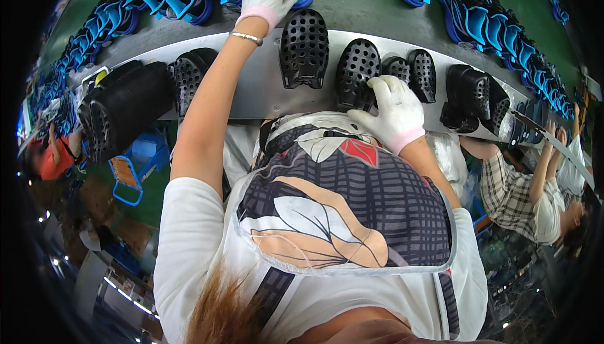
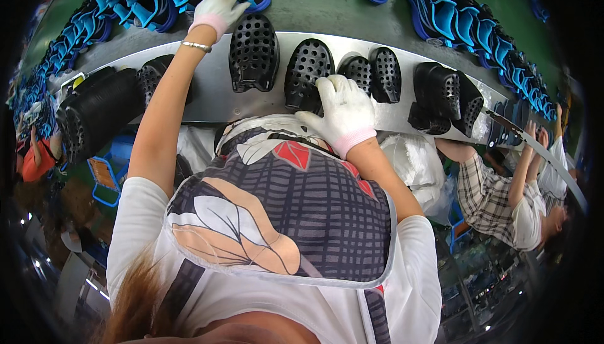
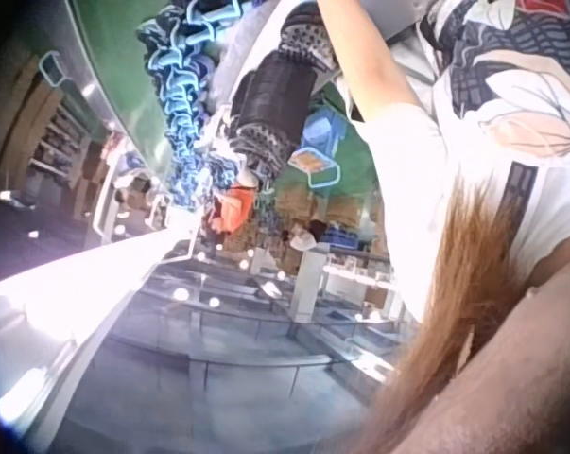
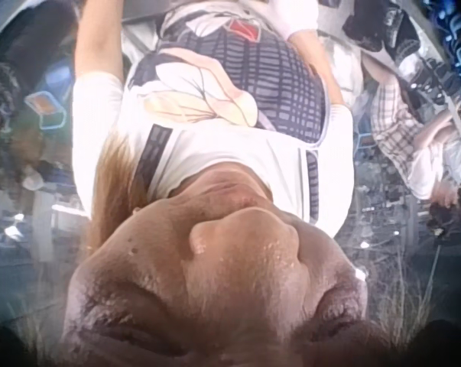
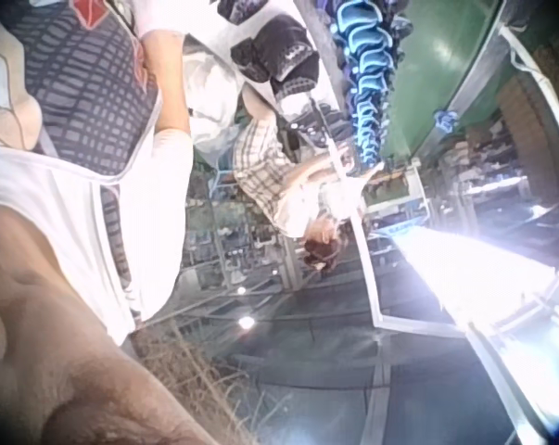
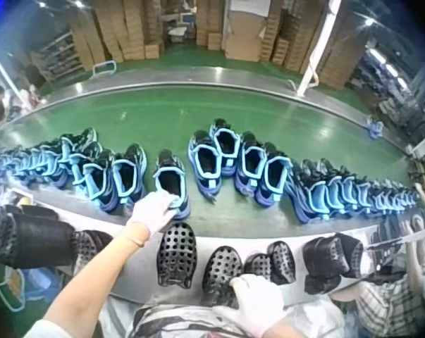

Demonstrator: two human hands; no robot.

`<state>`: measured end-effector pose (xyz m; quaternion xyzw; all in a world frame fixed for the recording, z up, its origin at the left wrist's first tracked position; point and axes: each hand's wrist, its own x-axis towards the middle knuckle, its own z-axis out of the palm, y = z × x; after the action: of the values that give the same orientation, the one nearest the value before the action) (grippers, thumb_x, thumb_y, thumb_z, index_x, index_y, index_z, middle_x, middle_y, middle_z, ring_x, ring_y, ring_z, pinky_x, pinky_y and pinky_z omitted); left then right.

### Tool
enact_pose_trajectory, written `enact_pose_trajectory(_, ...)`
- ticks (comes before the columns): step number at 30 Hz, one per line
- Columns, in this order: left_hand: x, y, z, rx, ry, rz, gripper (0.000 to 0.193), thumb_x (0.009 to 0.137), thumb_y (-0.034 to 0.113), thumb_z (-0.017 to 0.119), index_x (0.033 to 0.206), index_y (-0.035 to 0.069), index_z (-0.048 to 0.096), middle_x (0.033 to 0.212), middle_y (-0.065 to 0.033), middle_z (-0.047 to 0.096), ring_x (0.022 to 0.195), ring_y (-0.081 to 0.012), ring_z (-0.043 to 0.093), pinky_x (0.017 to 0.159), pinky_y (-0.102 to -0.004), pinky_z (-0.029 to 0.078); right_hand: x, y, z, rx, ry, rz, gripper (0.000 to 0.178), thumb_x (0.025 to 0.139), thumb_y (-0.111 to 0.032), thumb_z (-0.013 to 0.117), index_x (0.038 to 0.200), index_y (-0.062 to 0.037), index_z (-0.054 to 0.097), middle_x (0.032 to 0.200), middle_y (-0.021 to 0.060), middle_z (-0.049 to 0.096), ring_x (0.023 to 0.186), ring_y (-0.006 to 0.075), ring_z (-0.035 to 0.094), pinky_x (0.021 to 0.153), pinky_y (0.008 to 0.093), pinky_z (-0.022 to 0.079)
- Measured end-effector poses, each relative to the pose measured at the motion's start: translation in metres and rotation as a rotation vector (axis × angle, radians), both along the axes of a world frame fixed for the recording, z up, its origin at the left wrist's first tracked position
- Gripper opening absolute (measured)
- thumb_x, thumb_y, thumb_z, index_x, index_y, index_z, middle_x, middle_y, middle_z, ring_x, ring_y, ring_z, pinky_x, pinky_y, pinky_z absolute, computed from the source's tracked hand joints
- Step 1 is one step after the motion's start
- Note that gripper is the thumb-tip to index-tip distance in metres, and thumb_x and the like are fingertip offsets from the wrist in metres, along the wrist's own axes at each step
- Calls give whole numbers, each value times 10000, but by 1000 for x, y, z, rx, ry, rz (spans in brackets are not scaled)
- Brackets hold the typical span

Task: The person assembles shoes by hand at a production line station, repeatedly picking up black perforated shoe components, inserting them into blue and black shoe uppers, and pressing them into place.

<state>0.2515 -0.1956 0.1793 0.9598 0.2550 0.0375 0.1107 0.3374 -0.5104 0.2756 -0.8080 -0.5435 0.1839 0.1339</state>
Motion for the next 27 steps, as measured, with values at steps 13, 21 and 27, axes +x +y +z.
enact_pose_trajectory(13,-56,-17,44,-141,-134,93,344,889,280,610,1173,87,621,1091,-120,627,977,-319,613,857,-380,496,8,7,12,88,74,57,523,634,-340,801,1008,-51,576,937,101,578,868,292,599,741,391,506)
enact_pose_trajectory(21,-52,-47,101,-1338,-502,64,466,957,286,558,1328,6,521,1123,-71,635,972,-129,623,851,-256,508,18,61,75,347,324,72,521,622,-191,794,1067,-23,581,951,115,569,814,237,600,735,339,511)
enact_pose_trajectory(27,-56,-49,95,-2070,-780,41,614,942,511,545,1307,18,513,1192,-90,615,1098,-173,592,992,-347,460,17,123,69,300,517,136,487,740,-193,735,1166,-9,587,999,145,613,895,249,630,792,350,503)
